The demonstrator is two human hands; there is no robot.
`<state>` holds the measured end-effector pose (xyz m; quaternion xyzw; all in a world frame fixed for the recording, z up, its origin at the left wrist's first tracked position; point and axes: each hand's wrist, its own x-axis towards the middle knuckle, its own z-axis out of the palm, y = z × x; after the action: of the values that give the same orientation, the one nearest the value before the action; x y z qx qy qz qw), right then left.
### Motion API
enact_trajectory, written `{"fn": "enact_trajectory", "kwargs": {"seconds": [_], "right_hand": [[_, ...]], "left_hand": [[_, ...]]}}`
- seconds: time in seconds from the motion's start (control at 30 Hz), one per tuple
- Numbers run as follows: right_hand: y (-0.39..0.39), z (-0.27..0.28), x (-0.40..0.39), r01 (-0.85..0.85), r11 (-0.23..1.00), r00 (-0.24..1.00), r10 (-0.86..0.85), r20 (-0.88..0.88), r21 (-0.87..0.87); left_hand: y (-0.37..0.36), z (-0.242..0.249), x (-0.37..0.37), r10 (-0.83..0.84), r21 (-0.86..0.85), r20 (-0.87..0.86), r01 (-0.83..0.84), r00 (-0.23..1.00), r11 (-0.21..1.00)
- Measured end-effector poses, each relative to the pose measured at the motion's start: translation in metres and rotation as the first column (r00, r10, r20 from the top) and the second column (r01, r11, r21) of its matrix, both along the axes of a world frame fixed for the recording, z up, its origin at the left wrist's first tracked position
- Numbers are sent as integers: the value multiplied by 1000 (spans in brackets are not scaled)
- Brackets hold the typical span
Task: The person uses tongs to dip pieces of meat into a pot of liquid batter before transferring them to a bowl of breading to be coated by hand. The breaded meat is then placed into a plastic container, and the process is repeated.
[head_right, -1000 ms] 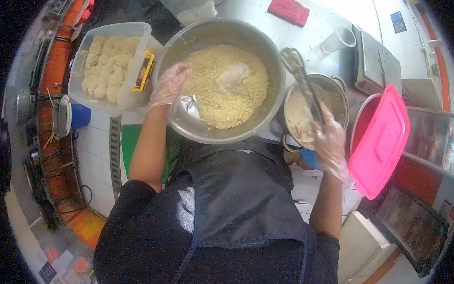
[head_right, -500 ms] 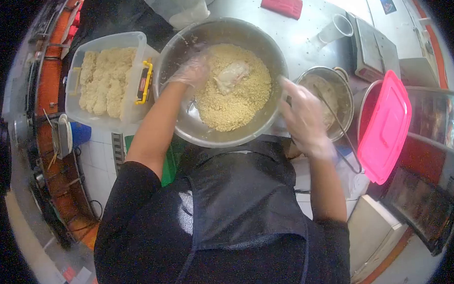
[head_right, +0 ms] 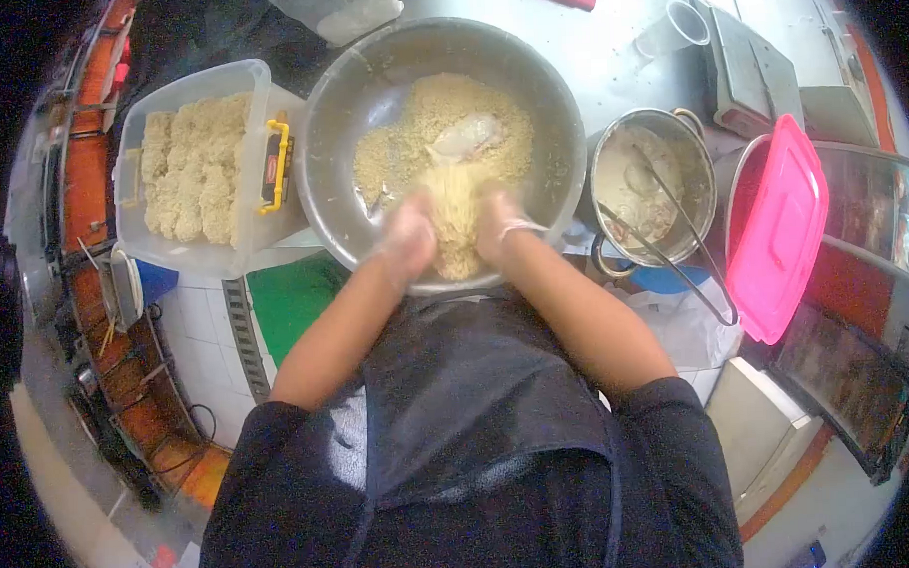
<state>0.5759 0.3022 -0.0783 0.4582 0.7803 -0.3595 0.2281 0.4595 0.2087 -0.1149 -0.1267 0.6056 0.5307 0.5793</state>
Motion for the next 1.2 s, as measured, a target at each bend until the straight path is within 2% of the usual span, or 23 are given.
{"fn": "enact_trajectory", "kwargs": {"seconds": [0.07,0.1,0.13,0.17,0.2,0.27,0.3,0.37,0.4,0.47,0.5,0.53,0.57,0.6,0.63,0.67,0.73,0.77,0.83,0.97,1.07,1.13,1.2], "right_hand": [[10,16,10,128,989,988,-121,-93,80],[15,25,13,192,974,974,-175,-144,117],[20,37,12,259,954,953,-227,-201,151],[25,53,-4,688,606,620,-777,-109,-399],[20,49,-9,688,605,617,-778,-116,-400],[3,18,-14,506,809,805,-567,-174,-299],[-8,-6,-14,395,886,876,-443,-190,-242],[-25,-55,-11,144,982,968,-165,-189,-120],[-27,-92,-2,142,983,968,-163,-191,-118],[-17,-155,17,455,761,591,-647,-482,-463],[10,-97,30,456,761,586,-647,-488,-462],[25,-30,17,256,963,885,-267,-381,-78],[34,40,5,-95,966,989,119,-86,242],[42,5,2,334,915,918,-260,-301,227],[57,-29,-7,697,707,662,-571,-485,121],[74,-17,-18,699,706,659,-571,-489,118],[101,25,-47,302,919,874,-373,-311,-253],[102,19,-61,302,918,873,-374,-313,-255],[94,-9,-90,228,663,910,-405,-86,-713],[92,-66,-112,166,728,961,-271,-57,-666],[110,-42,-102,-37,773,980,-95,-174,-633],[100,-29,-91,409,697,848,-529,-38,-589],[98,-24,-97,366,716,879,-476,-33,-595]], "left_hand": [[11,47,-24,183,313,244,-256,952,915],[9,35,-31,185,310,246,-259,951,915],[5,14,-37,114,243,29,-117,993,963],[4,3,-41,16,147,-186,12,982,989],[6,7,-33,13,151,-191,16,981,988],[11,17,-1,-119,-301,-226,47,967,952],[8,0,6,-119,-297,-232,46,965,954],[-4,-51,19,-137,115,54,130,989,985],[-2,-42,18,-136,118,52,129,989,985],[10,10,5,188,387,70,-200,980,900],[11,57,-10,158,376,105,-186,982,908],[6,55,-22,153,379,103,-181,983,908],[1,51,-33,194,414,60,-201,979,888],[-2,49,-40,236,450,19,-219,972,866],[-2,54,-45,230,404,-61,-187,971,896],[-4,53,-49,229,406,-66,-184,971,895],[-8,46,-58,119,336,-199,-46,973,941],[-9,43,-60,118,335,-203,-44,972,941],[-11,38,-61,100,332,-217,-23,971,943],[-17,36,-63,89,318,-211,-17,973,948],[-17,49,-68,89,308,-249,-9,964,951],[-25,49,-69,80,306,-273,8,959,952],[-26,47,-71,66,298,-299,27,952,954]]}}
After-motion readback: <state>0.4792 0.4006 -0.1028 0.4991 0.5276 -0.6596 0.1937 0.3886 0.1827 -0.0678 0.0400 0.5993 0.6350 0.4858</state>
